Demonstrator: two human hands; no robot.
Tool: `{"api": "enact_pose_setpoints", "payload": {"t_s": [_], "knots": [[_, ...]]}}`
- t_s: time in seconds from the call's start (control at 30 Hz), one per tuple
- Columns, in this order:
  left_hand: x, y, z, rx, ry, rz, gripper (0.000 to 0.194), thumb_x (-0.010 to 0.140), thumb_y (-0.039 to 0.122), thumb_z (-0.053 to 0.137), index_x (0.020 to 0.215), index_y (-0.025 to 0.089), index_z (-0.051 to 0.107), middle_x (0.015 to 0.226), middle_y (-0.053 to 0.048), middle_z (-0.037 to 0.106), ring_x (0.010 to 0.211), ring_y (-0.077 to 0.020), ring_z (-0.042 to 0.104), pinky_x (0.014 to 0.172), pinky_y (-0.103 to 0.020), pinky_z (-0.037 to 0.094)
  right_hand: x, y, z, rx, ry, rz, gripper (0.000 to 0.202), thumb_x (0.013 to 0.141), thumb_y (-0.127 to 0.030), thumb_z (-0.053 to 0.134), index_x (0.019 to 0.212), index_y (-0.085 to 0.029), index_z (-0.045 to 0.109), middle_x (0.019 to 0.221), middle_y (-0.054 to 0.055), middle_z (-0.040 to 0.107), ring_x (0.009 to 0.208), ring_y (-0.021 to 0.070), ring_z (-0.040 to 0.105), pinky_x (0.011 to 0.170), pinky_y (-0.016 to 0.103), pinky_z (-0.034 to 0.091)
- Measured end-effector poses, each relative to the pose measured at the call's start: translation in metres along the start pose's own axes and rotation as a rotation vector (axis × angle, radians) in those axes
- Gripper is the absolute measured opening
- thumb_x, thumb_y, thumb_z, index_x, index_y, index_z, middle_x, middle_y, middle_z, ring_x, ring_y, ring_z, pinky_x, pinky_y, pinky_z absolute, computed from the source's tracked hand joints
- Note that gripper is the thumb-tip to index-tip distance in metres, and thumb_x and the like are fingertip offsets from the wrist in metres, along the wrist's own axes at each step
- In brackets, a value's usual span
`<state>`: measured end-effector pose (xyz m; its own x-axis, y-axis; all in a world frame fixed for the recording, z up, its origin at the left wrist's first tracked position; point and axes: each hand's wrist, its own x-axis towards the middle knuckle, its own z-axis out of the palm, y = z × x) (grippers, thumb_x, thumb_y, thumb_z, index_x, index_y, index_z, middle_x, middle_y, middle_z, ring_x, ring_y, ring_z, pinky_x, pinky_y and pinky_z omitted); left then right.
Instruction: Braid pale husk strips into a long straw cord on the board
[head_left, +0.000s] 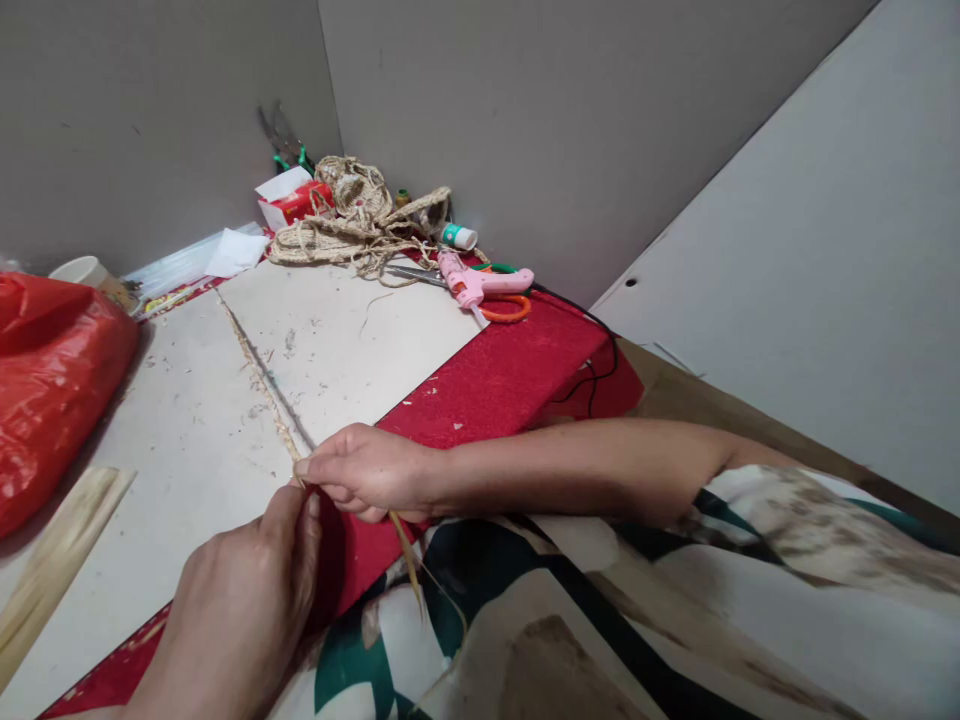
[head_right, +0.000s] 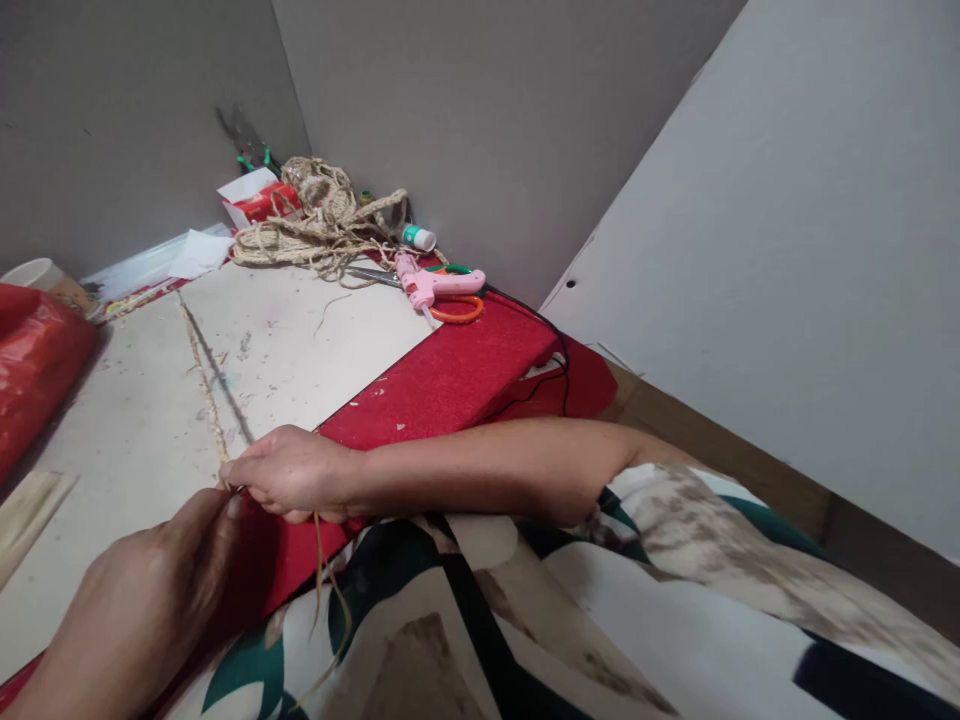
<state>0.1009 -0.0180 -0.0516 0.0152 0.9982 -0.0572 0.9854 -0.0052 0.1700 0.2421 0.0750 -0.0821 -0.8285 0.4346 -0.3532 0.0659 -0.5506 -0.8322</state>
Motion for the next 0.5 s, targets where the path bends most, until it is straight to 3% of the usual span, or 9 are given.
{"api": "enact_pose_setpoints", "payload": {"t_s": [0.13, 0.2, 0.3, 0.33, 0.43, 0.5], "knots": [[-0.002, 0.012, -0.001, 0.082, -0.082, 0.015, 0.029, 0.084, 0.019, 0.037, 0.091, 0.019, 0.065, 0.043, -0.004, 0.058, 0.038, -0.0238, 0.056, 0.043, -0.029, 0.034, -0.002, -0.002, 0.005, 0.04, -0.004, -0.001, 0.035, 0.09, -0.023, 0.051, 0.059, -0.016, 0.037, 0.043, -0.011, 0.027, 0.034, 0.002, 0.018, 0.034, 0.017, 0.011], [-0.008, 0.014, -0.007, -0.024, -0.11, 0.056, 0.026, 0.085, 0.024, 0.04, 0.089, 0.022, 0.066, 0.046, -0.003, 0.06, 0.043, -0.0227, 0.059, 0.047, -0.029, 0.042, -0.002, -0.002, 0.005, 0.03, -0.006, -0.003, 0.031, 0.09, -0.02, 0.05, 0.06, -0.015, 0.042, 0.042, -0.011, 0.026, 0.034, 0.0021, 0.018, 0.033, 0.017, 0.011], [-0.018, 0.005, -0.019, -0.244, -0.135, 0.134, 0.024, 0.087, 0.036, 0.046, 0.09, 0.025, 0.067, 0.066, -0.003, 0.07, 0.053, -0.0199, 0.064, 0.056, -0.026, 0.049, -0.003, -0.005, 0.002, 0.042, -0.043, 0.041, 0.023, 0.091, -0.018, 0.046, 0.07, -0.013, 0.054, 0.042, -0.012, 0.023, 0.033, 0.0021, 0.014, 0.034, 0.016, 0.01], [-0.018, -0.001, -0.023, -0.299, -0.1, 0.116, 0.025, 0.088, 0.04, 0.046, 0.092, 0.026, 0.067, 0.072, -0.002, 0.072, 0.057, -0.0192, 0.065, 0.056, -0.024, 0.049, -0.004, -0.006, 0.001, 0.057, -0.059, 0.059, 0.022, 0.091, -0.017, 0.045, 0.073, -0.012, 0.055, 0.042, -0.012, 0.022, 0.034, 0.002, 0.013, 0.034, 0.016, 0.01], [-0.007, -0.016, -0.029, -0.377, 0.15, -0.142, 0.03, 0.083, 0.049, 0.053, 0.095, 0.026, 0.068, 0.085, -0.002, 0.075, 0.077, -0.0219, 0.068, 0.064, -0.024, 0.05, -0.004, -0.009, -0.004, 0.108, -0.117, 0.085, 0.017, 0.089, -0.014, 0.047, 0.075, -0.012, 0.055, 0.044, -0.013, 0.022, 0.035, 0.0013, 0.011, 0.035, 0.014, 0.01], [0.005, -0.021, -0.023, -0.576, 0.079, -0.263, 0.039, 0.079, 0.053, 0.058, 0.102, 0.024, 0.069, 0.101, -0.005, 0.074, 0.094, -0.0247, 0.066, 0.076, -0.026, 0.051, -0.003, -0.009, -0.006, 0.108, -0.143, 0.08, 0.016, 0.089, -0.015, 0.046, 0.076, -0.012, 0.055, 0.045, -0.013, 0.023, 0.035, 0.0012, 0.011, 0.035, 0.014, 0.01]]}}
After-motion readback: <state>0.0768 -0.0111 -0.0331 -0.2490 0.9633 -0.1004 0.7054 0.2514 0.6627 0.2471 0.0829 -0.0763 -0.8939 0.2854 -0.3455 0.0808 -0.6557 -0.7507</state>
